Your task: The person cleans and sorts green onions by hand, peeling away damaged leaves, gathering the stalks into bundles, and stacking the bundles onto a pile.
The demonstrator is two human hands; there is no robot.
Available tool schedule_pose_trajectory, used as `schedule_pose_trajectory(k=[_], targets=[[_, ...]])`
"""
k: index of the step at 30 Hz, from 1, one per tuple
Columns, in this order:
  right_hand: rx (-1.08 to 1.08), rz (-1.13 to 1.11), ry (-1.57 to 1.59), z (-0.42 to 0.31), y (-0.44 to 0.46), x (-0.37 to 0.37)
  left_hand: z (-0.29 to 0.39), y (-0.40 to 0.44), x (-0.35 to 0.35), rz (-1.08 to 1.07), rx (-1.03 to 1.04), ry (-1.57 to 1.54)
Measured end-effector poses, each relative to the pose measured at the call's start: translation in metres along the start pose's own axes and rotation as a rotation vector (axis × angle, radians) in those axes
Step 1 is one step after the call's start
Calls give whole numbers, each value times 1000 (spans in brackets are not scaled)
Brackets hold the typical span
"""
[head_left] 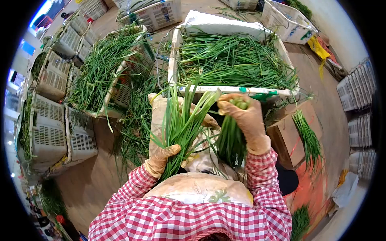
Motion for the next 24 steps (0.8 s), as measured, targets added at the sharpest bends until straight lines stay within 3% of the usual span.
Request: schedule_pose_trajectory(k=[2,4,6,8,10,14,16,20,24], targets=[[38,4,59,10,1,9,5,5,-1,-3,237,202],[28,-3,42,14,1,8,8,5,2,-18,235,202],[20,13,-26,16,3,0,-2,-1,-4,58,-15,12],[52,9,13,9,-2,-6,-4,-3,-12,74,-38,-42],[-150,129,-47,-2,-2,-23,-5,-3,-15,53,-30,-72],[-240,573,-434,16,3,-90,-6,-3,-19,6,-142,-211],[-193,580,-661,13,2,-88,-7,-3,-24,36,-92,-138],[4,122,-152,15,-1,-39,-10,3,-31,109,46,59],[35,-41,23,-2,-8,-15,-7,3,-28,131,157,143]])
Point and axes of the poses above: each hand's wrist, its own y-axis towards the middle knuckle, its own x-axis out of the palm, z = x × y, the point moved 5 cm from there along y, towards the middle knuckle, and after that the axes turned 1 degree about z, right-handed, at the moved point
